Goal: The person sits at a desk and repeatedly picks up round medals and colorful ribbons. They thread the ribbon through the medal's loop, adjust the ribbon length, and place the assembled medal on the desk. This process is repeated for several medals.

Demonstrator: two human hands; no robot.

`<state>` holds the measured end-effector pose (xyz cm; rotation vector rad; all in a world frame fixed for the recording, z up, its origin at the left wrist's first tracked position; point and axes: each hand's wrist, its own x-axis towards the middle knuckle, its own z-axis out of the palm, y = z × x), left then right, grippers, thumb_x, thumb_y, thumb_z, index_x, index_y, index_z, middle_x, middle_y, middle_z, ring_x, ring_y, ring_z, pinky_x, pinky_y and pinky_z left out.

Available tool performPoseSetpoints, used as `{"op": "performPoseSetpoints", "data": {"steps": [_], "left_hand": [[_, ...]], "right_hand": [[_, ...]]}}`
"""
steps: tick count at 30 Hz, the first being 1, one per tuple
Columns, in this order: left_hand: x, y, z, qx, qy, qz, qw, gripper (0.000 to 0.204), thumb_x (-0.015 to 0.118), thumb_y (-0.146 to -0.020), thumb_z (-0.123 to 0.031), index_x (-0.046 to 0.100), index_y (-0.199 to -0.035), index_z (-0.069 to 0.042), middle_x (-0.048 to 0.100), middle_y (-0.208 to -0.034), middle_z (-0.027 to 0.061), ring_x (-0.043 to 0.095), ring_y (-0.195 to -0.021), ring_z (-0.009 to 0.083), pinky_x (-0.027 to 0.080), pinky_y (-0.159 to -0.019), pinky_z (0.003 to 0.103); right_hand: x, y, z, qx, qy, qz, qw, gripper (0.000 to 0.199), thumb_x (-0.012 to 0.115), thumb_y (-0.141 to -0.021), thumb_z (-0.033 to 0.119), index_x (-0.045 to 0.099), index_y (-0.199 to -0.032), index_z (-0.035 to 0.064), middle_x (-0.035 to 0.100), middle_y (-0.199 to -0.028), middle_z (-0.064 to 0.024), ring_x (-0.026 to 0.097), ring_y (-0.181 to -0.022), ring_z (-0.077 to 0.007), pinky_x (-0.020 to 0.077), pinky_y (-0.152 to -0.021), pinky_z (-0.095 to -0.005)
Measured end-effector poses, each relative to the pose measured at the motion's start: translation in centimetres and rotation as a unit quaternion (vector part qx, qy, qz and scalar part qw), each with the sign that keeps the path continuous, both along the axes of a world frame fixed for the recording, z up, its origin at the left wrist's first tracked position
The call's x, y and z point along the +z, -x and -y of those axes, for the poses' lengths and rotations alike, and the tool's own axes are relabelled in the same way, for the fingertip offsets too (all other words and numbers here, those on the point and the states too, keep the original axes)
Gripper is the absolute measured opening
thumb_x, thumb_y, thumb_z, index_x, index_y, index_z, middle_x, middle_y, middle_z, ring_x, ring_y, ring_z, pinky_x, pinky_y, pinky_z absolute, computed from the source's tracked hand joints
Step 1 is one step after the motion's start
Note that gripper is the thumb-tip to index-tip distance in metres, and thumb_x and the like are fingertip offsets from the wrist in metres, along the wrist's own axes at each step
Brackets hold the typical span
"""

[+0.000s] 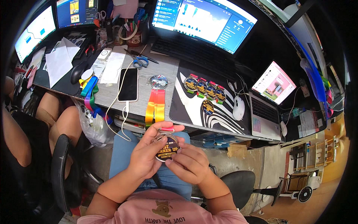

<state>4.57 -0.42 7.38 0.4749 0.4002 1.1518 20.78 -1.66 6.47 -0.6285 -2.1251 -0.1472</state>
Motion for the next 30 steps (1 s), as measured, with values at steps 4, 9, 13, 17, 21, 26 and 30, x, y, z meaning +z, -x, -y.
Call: {"op": "performPoseSetpoints", "data": {"steps": [4,9,13,17,21,26,30], "left_hand": [[-0.1,-0.2,-0.2,-0.018,0.021,0.011,1.0,0.035,0.042,-0.098,-0.004,0.04,-0.133,-0.003,0.051,-0.134,0.0217,0.06,-0.113,0.027,0.053,-0.093,0.038],[-1.6,0.4,-1.1,0.029,0.055,-0.01,0.998,0.039,0.05,-0.095,-0.005,0.044,-0.134,-0.006,0.051,-0.134,0.0231,0.061,-0.111,0.0304,0.058,-0.086,0.045],[-1.6,0.9,-1.9,0.015,0.047,-0.006,0.999,0.039,0.05,-0.095,-0.009,0.043,-0.132,-0.004,0.05,-0.135,0.025,0.06,-0.114,0.0334,0.056,-0.088,0.047],[-2.0,1.0,-2.1,-0.013,0.031,0.053,0.998,0.042,0.042,-0.1,-0.03,0.044,-0.132,-0.003,0.049,-0.135,0.0261,0.059,-0.114,0.0362,0.053,-0.09,0.05],[-2.7,0.9,-2.1,-0.022,0.02,0.069,0.997,0.058,0.028,-0.103,-0.05,0.045,-0.133,-0.003,0.05,-0.135,0.025,0.059,-0.114,0.0334,0.053,-0.09,0.047],[-2.0,0.4,-1.9,-0.039,0.022,0.079,0.996,0.06,0.026,-0.103,-0.052,0.045,-0.132,-0.004,0.053,-0.133,0.0199,0.06,-0.112,0.0268,0.052,-0.092,0.04],[-2.0,0.5,-1.8,-0.031,0.029,0.064,0.997,0.06,0.025,-0.103,-0.052,0.045,-0.131,-0.003,0.055,-0.13,0.0184,0.06,-0.111,0.0257,0.051,-0.093,0.039]], "right_hand": [[0.9,-0.8,0.3,0.006,0.005,0.019,1.0,0.021,0.075,-0.067,0.007,0.07,-0.087,0.0099,0.065,-0.094,-0.0055,0.065,-0.089,-0.0234,0.0583,-0.08,-0.0354],[2.0,-3.2,2.2,-0.032,0.017,0.019,0.999,0.017,0.074,-0.068,0.006,0.067,-0.083,0.0069,0.066,-0.091,-0.0082,0.066,-0.086,-0.026,0.0577,-0.077,-0.0375],[-1.4,-7.7,-2.7,-0.357,-0.118,-0.138,0.916,0.015,0.069,-0.071,-0.008,0.066,-0.08,0.0038,0.067,-0.084,-0.0119,0.064,-0.078,-0.0276,0.0503,-0.074,-0.039],[-5.6,-11.5,-5.9,-0.461,0.136,-0.109,0.87,0.035,0.077,-0.072,0.006,0.065,-0.105,0.0019,0.064,-0.107,-0.0147,0.057,-0.101,-0.0334,0.0433,-0.091,-0.0398],[-3.1,-5.5,-2.5,-0.296,0.145,-0.113,0.937,0.048,0.07,-0.081,0.04,0.065,-0.121,0.0135,0.054,-0.131,-0.0181,0.045,-0.122,-0.0348,0.0307,-0.105,-0.0464],[-1.2,0.7,-0.4,-0.208,0.127,0.046,0.969,0.053,0.048,-0.089,0.061,0.064,-0.128,0.0287,0.042,-0.146,-0.0178,0.028,-0.135,-0.037,0.0152,-0.113,-0.0555],[-1.6,1.6,-0.3,-0.19,0.133,0.069,0.97,0.05,0.045,-0.091,0.062,0.064,-0.126,0.033,0.039,-0.148,-0.0166,0.024,-0.137,-0.0366,0.0118,-0.113,-0.0585]]}}
